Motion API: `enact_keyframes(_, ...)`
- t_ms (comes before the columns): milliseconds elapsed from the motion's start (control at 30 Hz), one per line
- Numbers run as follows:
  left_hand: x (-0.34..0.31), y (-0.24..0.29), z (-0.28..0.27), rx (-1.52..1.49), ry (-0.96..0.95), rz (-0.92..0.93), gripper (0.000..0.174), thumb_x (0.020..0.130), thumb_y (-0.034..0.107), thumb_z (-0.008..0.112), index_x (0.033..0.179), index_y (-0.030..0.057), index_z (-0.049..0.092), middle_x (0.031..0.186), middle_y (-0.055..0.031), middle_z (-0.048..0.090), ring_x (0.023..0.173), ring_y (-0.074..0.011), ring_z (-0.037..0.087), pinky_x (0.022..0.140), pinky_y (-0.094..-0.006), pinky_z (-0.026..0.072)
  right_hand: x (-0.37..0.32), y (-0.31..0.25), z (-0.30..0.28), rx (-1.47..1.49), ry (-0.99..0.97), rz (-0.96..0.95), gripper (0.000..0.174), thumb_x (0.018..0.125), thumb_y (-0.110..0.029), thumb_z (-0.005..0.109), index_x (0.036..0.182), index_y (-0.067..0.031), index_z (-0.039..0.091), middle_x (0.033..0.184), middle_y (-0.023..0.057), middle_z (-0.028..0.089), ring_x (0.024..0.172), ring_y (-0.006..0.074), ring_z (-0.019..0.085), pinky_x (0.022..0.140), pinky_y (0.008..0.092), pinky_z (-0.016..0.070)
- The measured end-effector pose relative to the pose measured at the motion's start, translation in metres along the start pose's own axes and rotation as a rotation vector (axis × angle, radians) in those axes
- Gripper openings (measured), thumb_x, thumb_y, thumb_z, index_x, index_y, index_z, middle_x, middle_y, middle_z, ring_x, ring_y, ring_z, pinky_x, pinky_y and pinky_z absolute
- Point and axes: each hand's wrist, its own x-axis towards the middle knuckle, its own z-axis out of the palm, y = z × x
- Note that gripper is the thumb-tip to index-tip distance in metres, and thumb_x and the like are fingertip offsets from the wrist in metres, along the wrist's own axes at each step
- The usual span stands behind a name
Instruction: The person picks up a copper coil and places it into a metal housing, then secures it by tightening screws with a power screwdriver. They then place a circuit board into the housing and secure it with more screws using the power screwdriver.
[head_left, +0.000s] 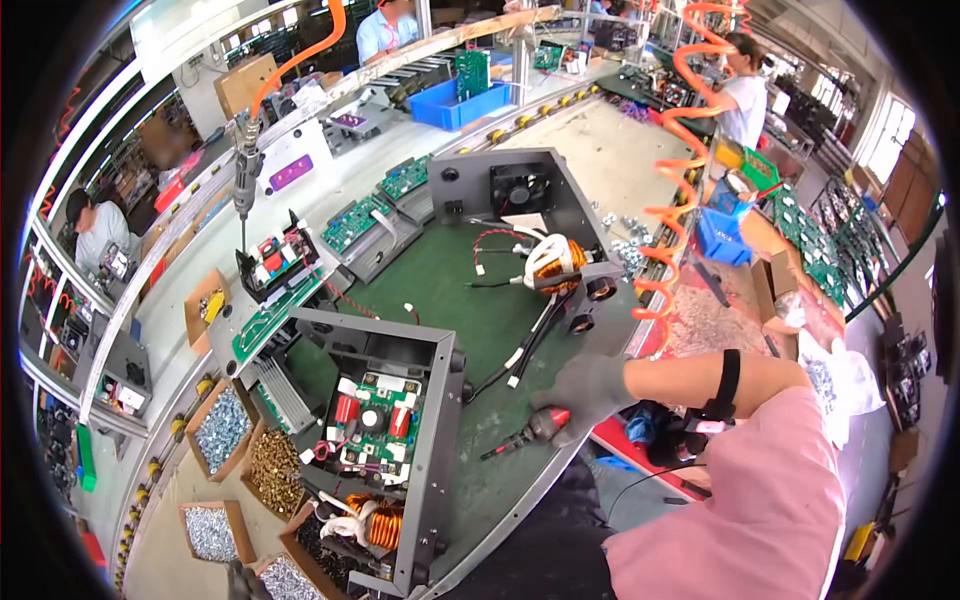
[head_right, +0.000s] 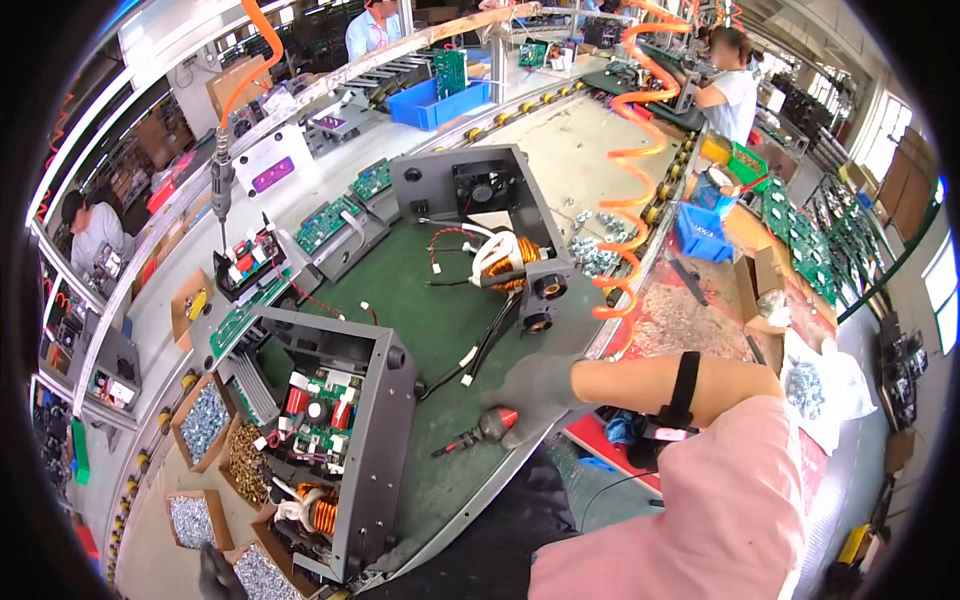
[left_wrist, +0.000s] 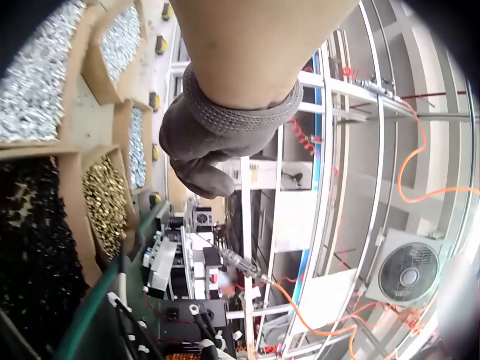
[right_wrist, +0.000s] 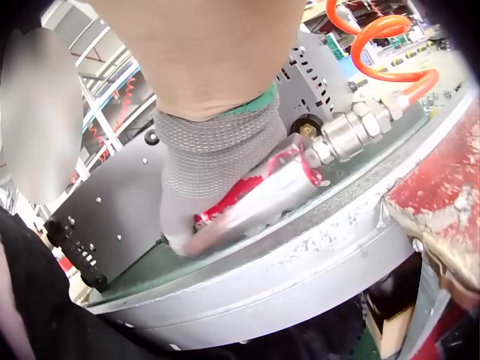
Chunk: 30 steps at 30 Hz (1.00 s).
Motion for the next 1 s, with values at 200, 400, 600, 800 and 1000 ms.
enact_keyframes(200,-0.081,-0.019,0.017,-0.181,0.016,0.141,0.034,0.095,0.017,0.059,0.126,0.0045,0.053,0.095,-0.0041,0.057,0.071,-0.0106,0.047,0.05,-0.0189,0.0392,-0.003,0.003,-0.003,0.017,-0.046,-0.026,0.063,0.077,-0.053,0.064,0.128,-0.0182,0.054,0.101,0.0161,0.067,0.098,0.0365,0.063,0.083,0.0479,0.0483)
enact_keyframes(400,-0.144,-0.046,0.186,-0.131,-0.214,0.328,0.017,0.098,0.018,0.053,0.105,0.0021,0.052,0.085,-0.0051,0.046,0.067,-0.0132,0.041,0.047,-0.0208,0.038,-0.001,0.036,-0.003,0.091,-0.071,-0.25,0.063,0.082,-0.059,0.06,0.128,-0.0171,0.052,0.098,0.0198,0.067,0.091,0.04,0.064,0.079,0.0493,0.0488)
enact_keyframes(600,-0.163,-0.139,0.302,-0.311,-0.423,0.144,0.02,0.095,0.012,0.05,0.094,-0.005,0.061,0.085,-0.015,0.062,0.074,-0.0224,0.062,0.073,-0.0353,0.0506,0.004,0.099,0.002,0.21,-0.026,-0.389,0.063,0.083,-0.06,0.058,0.124,-0.0128,0.051,0.091,0.0228,0.066,0.087,0.041,0.064,0.075,0.0494,0.0488)
enact_keyframes(800,-0.073,-0.253,0.365,1.309,-0.281,0.533,0.028,0.078,0.004,0.064,0.106,0.0044,0.061,0.079,-0.0105,0.056,0.068,-0.0278,0.058,0.062,-0.0342,0.0473,-0.002,0.153,0.0,0.346,0.106,-0.334,0.066,0.082,-0.055,0.064,0.128,-0.0109,0.049,0.097,0.0185,0.065,0.088,0.0362,0.066,0.078,0.0464,0.051)
enact_keyframes(1000,-0.033,-0.3,0.396,-0.059,-0.116,-0.215,0.022,0.099,0.024,0.052,0.096,0.0022,0.056,0.069,-0.0039,0.049,0.055,-0.0101,0.043,0.047,-0.0229,0.0335,0.008,0.169,0.01,0.434,0.217,-0.509,0.053,0.077,-0.044,0.075,0.113,-0.0087,0.057,0.089,0.0144,0.066,0.082,0.0329,0.066,0.073,0.0415,0.0505)
